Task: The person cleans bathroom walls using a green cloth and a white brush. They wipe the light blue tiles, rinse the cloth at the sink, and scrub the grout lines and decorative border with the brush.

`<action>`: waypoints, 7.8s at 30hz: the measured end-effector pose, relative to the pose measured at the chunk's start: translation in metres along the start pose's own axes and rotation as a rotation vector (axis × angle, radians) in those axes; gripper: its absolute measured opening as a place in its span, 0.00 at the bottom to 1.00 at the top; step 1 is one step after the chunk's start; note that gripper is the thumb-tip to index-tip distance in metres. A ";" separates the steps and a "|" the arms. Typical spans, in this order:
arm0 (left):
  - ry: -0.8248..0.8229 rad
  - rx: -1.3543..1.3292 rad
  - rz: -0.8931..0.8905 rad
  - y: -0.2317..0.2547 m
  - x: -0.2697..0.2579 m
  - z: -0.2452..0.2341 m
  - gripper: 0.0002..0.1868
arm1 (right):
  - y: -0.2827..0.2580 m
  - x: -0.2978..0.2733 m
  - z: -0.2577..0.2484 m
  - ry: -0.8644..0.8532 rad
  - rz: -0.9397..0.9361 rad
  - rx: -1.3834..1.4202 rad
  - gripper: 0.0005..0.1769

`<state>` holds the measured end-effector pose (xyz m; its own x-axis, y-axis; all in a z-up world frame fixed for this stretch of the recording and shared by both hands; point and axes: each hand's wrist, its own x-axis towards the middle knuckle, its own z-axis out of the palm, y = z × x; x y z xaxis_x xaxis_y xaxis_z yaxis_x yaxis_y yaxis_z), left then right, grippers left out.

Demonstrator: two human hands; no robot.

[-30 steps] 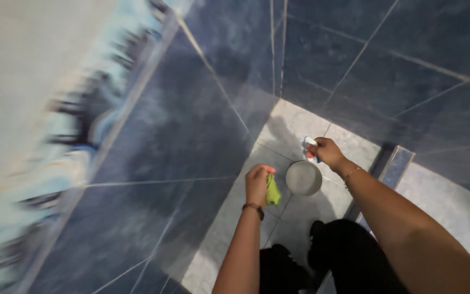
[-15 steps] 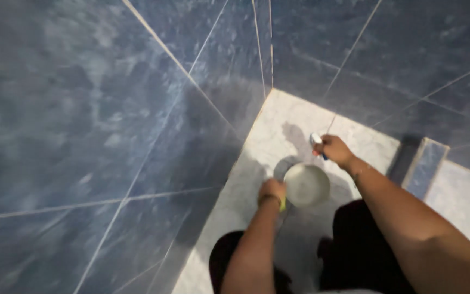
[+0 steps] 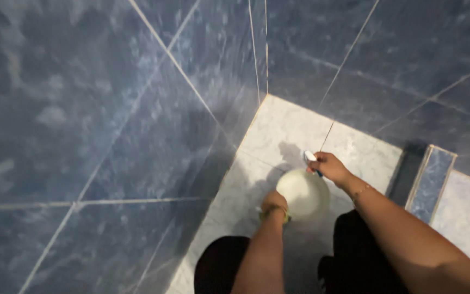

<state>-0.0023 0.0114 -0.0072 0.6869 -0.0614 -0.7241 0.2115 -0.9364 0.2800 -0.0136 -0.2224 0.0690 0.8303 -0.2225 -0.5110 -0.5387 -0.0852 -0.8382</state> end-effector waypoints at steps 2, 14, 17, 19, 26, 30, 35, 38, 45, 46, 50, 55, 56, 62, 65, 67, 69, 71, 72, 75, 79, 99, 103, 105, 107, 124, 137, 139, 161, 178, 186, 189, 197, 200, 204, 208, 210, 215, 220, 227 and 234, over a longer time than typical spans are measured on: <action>0.020 -0.014 -0.020 -0.003 0.007 -0.004 0.17 | 0.002 0.001 0.003 -0.022 -0.019 -0.023 0.09; 0.244 -0.077 -0.107 -0.041 0.116 -0.051 0.13 | 0.009 0.047 0.062 -0.153 -0.067 -0.187 0.13; 0.254 -0.032 0.016 -0.059 0.096 -0.089 0.15 | 0.029 0.078 0.092 -0.237 -0.001 -0.263 0.14; 0.268 -0.026 0.127 -0.061 0.068 -0.127 0.18 | 0.065 0.122 0.115 -0.110 -0.401 -0.658 0.15; 0.484 -0.268 0.343 -0.089 0.064 -0.149 0.15 | 0.102 0.157 0.149 -0.193 -0.336 -1.009 0.22; 0.499 -0.408 0.471 -0.099 0.057 -0.155 0.15 | 0.047 0.141 0.165 -0.312 -0.193 -0.796 0.21; 0.468 -0.543 0.520 -0.098 -0.001 -0.179 0.13 | 0.002 0.111 0.156 -0.459 0.044 -0.514 0.21; 0.508 -0.516 0.534 -0.080 -0.061 -0.223 0.13 | -0.023 0.123 0.140 -0.479 0.107 -0.388 0.22; 1.104 -0.181 0.590 -0.043 -0.245 -0.331 0.18 | -0.252 0.036 0.118 -0.156 -0.759 -0.105 0.11; 1.265 -0.086 0.586 -0.039 -0.273 -0.345 0.19 | -0.301 -0.003 0.123 -0.007 -0.871 -0.120 0.12; 1.472 -0.020 0.488 -0.051 -0.313 -0.373 0.19 | -0.400 -0.071 0.150 0.096 -1.233 -0.041 0.15; 1.573 -0.005 0.407 -0.065 -0.308 -0.379 0.13 | -0.387 -0.055 0.183 0.390 -1.185 -0.020 0.17; 1.577 -0.008 0.402 -0.065 -0.305 -0.379 0.13 | -0.383 -0.050 0.182 0.386 -1.190 -0.021 0.17; 1.607 0.064 0.403 -0.075 -0.290 -0.375 0.14 | -0.426 -0.079 0.177 0.476 -1.197 -0.075 0.19; 1.595 0.123 0.364 -0.077 -0.282 -0.373 0.16 | -0.422 -0.114 0.206 0.434 -1.281 0.011 0.17; 1.572 0.158 0.310 -0.077 -0.277 -0.369 0.18 | -0.392 -0.136 0.237 0.397 -1.494 -0.250 0.16; 1.543 0.105 0.353 -0.081 -0.286 -0.369 0.18 | -0.365 -0.141 0.256 0.357 -1.485 -0.297 0.16; 1.523 0.060 0.395 -0.089 -0.304 -0.371 0.19 | -0.358 -0.153 0.271 0.318 -1.482 -0.332 0.15; 1.530 0.020 0.443 -0.093 -0.317 -0.372 0.17 | -0.365 -0.161 0.274 0.298 -1.481 -0.281 0.15; 1.598 -0.069 0.434 -0.101 -0.371 -0.376 0.17 | -0.402 -0.206 0.286 0.291 -1.527 -0.201 0.14; 1.966 0.020 0.335 -0.111 -0.428 -0.387 0.28 | -0.438 -0.250 0.303 0.336 -1.603 -0.119 0.15; 1.748 0.103 0.016 -0.132 -0.385 -0.378 0.50 | -0.406 -0.185 0.245 0.515 -1.679 -0.849 0.06; 1.788 0.096 0.058 -0.133 -0.381 -0.379 0.53 | -0.415 -0.174 0.235 0.533 -1.854 -0.998 0.05; 1.777 0.094 0.042 -0.133 -0.380 -0.380 0.53 | -0.422 -0.135 0.202 0.616 -1.722 -1.089 0.04; 1.759 0.090 0.027 -0.131 -0.380 -0.378 0.52 | -0.422 -0.114 0.182 0.692 -1.580 -1.178 0.04; 1.893 0.033 0.100 -0.187 -0.424 -0.357 0.37 | -0.370 -0.285 0.352 0.383 -2.054 -0.689 0.03; 1.868 -0.033 0.024 -0.206 -0.436 -0.344 0.41 | -0.372 -0.267 0.334 0.329 -1.882 -0.572 0.10; 1.850 0.047 0.069 -0.195 -0.434 -0.347 0.40 | -0.362 -0.266 0.341 0.267 -1.777 -0.419 0.10; 1.716 -0.018 0.011 -0.179 -0.411 -0.357 0.51 | -0.250 -0.173 0.350 0.208 -1.271 -0.203 0.14; 1.716 -0.002 -0.014 -0.182 -0.403 -0.357 0.51 | -0.266 -0.181 0.349 0.215 -1.277 -0.192 0.14; 1.719 -0.034 0.019 -0.182 -0.400 -0.357 0.51 | -0.256 -0.173 0.352 0.252 -1.342 -0.171 0.13; 1.735 -0.026 0.016 -0.184 -0.398 -0.355 0.51 | -0.201 -0.140 0.362 0.216 -1.303 -0.219 0.14; 1.752 -0.006 0.025 -0.187 -0.397 -0.353 0.50 | -0.279 -0.194 0.346 0.243 -1.300 -0.214 0.14; 1.771 -0.015 0.022 -0.185 -0.397 -0.357 0.49 | -0.285 -0.193 0.346 0.253 -1.312 -0.127 0.14; 1.778 -0.009 0.039 -0.186 -0.400 -0.356 0.47 | -0.261 -0.174 0.347 0.238 -1.371 -0.197 0.14; 1.748 -0.011 0.005 -0.182 -0.408 -0.360 0.45 | -0.334 -0.220 0.325 0.290 -1.519 -0.233 0.16; 1.766 -0.006 0.004 -0.182 -0.405 -0.360 0.45 | -0.393 -0.245 0.318 0.341 -1.576 -0.173 0.16; 1.753 -0.012 -0.011 -0.174 -0.416 -0.362 0.41 | -0.504 -0.299 0.299 0.447 -1.726 -0.055 0.17; 1.831 -0.140 0.168 -0.147 -0.461 -0.375 0.31 | -0.495 -0.293 0.300 0.469 -1.653 -0.117 0.17; 1.934 0.005 0.338 -0.131 -0.494 -0.418 0.33 | -0.536 -0.315 0.295 0.504 -1.638 -0.124 0.18; 1.846 0.126 0.128 -0.130 -0.496 -0.439 0.42 | -0.605 -0.353 0.279 0.576 -1.748 -0.148 0.19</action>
<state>-0.0653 0.3155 0.5920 0.5036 0.2022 0.8399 0.1166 -0.9792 0.1658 0.0591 0.1790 0.7027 0.2598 -0.0582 0.9639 0.7452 -0.6228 -0.2385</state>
